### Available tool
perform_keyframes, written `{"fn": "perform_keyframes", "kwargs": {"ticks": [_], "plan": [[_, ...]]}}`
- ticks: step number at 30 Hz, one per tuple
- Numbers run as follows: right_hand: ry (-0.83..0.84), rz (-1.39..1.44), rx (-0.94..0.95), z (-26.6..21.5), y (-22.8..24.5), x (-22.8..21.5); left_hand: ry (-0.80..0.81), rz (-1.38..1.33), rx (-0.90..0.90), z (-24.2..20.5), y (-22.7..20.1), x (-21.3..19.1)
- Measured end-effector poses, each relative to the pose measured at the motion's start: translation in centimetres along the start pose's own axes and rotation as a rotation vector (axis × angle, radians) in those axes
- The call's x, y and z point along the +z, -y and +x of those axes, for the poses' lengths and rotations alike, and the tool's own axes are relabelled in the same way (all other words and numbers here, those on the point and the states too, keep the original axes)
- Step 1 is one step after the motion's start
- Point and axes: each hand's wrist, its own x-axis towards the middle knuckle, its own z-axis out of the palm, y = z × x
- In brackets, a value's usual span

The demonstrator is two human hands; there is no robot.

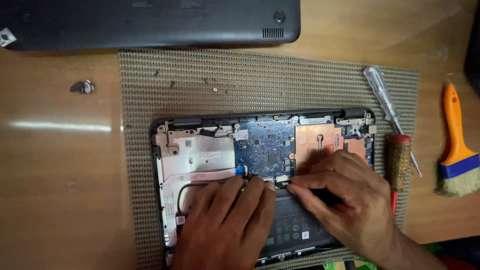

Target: The person removes a laptop battery, disconnects the power cable, and then reconnects it before placing the battery back into the laptop chassis. The person uses a red plastic pry tool to assist with the disconnection and reconnection of the battery cable.

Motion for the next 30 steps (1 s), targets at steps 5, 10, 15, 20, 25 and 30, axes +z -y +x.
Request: {"fn": "perform_keyframes", "kwargs": {"ticks": [5,10,15,20,25,30], "plan": [[0.027,0.008,0.0,0.4,0.0,-0.2,0.053,-0.013,0.006,0.3,-0.1,-0.4],[0.05,0.119,-0.065,0.8,-0.7,-0.8,0.094,0.025,0.026,0.1,-0.3,-0.3],[0.118,0.06,-0.257,0.1,-2.1,-1.2,0.086,0.102,0.028,0.1,-0.5,-0.4],[0.093,-0.009,-0.331,-0.3,-2.3,-0.9,0.072,0.093,0.023,0.2,-0.8,-0.3],[0.085,-0.019,-0.297,0.2,-1.6,-0.9,0.037,0.102,0.014,0.1,-0.8,-0.2],[0.186,-0.131,-0.191,1.0,-0.5,-1.9,0.058,0.12,0.025,0.4,-0.9,-0.7]]}}
